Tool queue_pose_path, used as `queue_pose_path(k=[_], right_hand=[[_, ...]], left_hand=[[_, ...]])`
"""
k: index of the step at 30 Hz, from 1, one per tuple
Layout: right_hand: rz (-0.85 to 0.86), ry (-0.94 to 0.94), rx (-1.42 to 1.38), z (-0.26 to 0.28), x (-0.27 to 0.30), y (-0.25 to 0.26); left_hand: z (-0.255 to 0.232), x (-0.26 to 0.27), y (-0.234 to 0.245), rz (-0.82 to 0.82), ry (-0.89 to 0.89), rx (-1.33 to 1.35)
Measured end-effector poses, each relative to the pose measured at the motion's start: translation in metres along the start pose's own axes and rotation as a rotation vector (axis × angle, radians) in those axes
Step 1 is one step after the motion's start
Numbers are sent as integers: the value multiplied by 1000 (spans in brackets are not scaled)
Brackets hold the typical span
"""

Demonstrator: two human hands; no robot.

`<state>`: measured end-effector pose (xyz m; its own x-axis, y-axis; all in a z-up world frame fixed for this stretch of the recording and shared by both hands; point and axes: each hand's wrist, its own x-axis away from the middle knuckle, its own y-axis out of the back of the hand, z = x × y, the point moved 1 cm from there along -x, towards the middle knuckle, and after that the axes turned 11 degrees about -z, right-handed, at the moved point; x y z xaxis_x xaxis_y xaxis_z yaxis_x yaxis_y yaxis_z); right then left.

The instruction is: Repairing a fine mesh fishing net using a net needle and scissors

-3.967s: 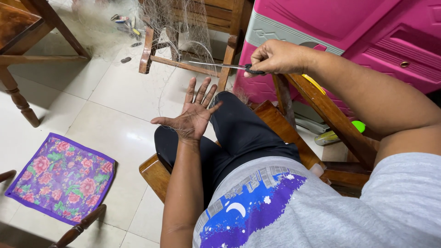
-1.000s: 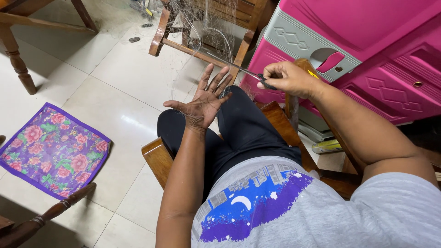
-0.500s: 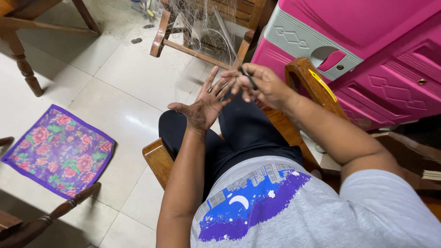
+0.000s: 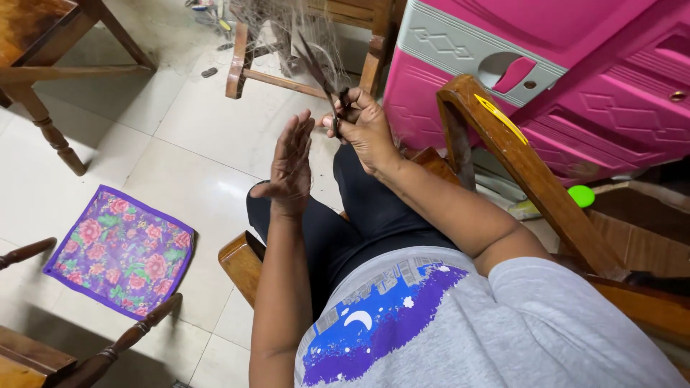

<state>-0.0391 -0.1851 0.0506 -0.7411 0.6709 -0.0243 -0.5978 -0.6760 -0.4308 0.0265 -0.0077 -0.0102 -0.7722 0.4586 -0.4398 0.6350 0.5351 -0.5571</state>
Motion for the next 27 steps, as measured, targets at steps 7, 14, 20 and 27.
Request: queue_pose_path(k=[7, 14, 20, 27], right_hand=[[56, -7, -61, 41, 25, -25], [242, 75, -195, 50, 46, -74], [394, 42, -237, 59, 76, -124], [506, -64, -231, 43, 117, -158]], left_hand=[[-59, 13, 3, -10, 72, 304], [-142, 26, 22, 3, 23, 505], [-200, 21, -17, -310, -154, 5], [-233, 62, -22, -739, -310, -268]])
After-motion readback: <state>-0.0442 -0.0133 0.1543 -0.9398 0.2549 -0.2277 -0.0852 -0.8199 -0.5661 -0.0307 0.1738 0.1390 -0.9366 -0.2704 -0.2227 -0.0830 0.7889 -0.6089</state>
